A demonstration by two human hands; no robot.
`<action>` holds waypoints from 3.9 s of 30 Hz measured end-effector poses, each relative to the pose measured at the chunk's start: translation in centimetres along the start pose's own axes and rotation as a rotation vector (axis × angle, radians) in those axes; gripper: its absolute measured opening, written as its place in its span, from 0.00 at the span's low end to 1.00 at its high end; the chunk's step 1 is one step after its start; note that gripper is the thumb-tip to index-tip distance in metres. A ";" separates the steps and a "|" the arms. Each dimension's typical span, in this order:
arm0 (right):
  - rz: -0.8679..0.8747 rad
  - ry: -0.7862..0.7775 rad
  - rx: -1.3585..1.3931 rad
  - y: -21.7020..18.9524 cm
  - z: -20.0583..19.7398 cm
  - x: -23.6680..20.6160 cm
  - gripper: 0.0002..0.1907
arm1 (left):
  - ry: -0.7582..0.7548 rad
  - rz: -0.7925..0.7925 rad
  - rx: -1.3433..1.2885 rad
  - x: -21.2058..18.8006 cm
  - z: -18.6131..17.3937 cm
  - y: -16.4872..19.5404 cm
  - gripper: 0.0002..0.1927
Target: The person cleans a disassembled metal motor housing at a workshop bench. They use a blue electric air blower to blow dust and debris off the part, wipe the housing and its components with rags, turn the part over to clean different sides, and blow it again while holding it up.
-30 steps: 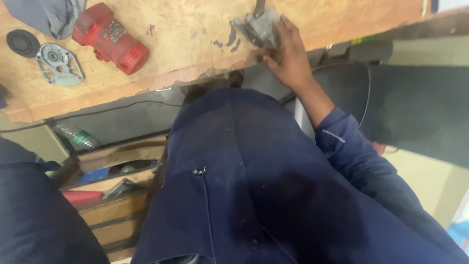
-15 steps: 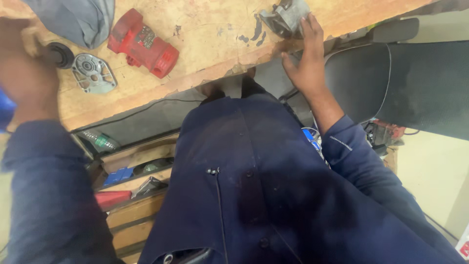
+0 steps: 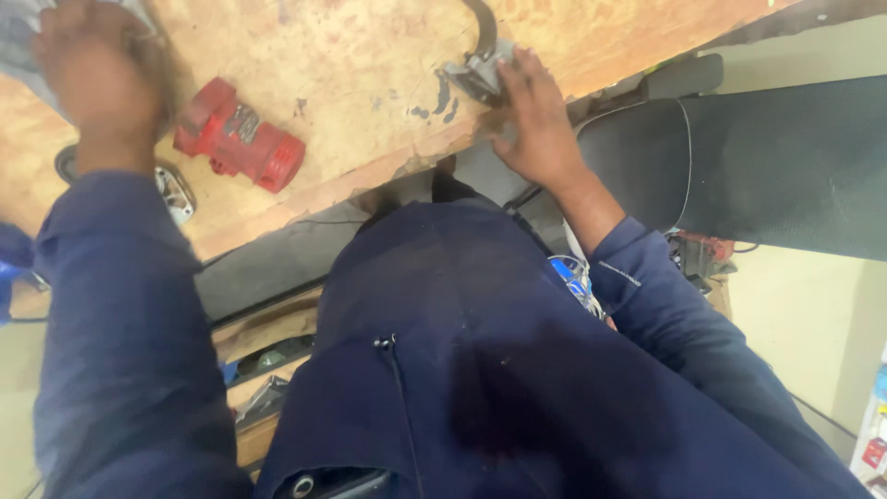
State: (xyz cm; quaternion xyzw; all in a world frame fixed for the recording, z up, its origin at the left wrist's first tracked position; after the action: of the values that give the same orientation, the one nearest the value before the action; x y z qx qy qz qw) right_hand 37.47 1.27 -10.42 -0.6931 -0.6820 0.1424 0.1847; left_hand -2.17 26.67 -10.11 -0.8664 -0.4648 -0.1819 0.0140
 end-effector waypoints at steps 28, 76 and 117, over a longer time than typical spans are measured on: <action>-0.210 -0.160 0.388 7.0 -3.3 7.7 0.54 | 0.013 -0.785 -1.140 -3.7 1.3 21.8 0.20; -0.245 -0.203 0.986 6.3 -5.6 0.6 0.42 | 0.102 -0.139 -0.822 -6.0 -3.8 37.2 0.20; -1.060 -0.410 0.845 -19.8 -6.6 -26.0 0.45 | 0.663 -1.013 -0.231 -41.0 -24.1 54.6 0.16</action>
State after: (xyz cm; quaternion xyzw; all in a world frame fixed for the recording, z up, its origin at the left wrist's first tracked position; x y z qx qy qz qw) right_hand 21.97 -25.03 2.98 -0.0958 -0.8350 0.4134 0.3504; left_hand 14.16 -41.80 6.86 -0.4310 -0.7669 -0.4748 -0.0243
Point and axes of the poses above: each hand's wrist, its own x-axis towards the middle knuckle, its own z-axis out of the palm, y = z × x, the point moved 2 cm from there along x, towards the middle knuckle, and after that the axes turned 6 degrees about y, right-handed, at the moved point
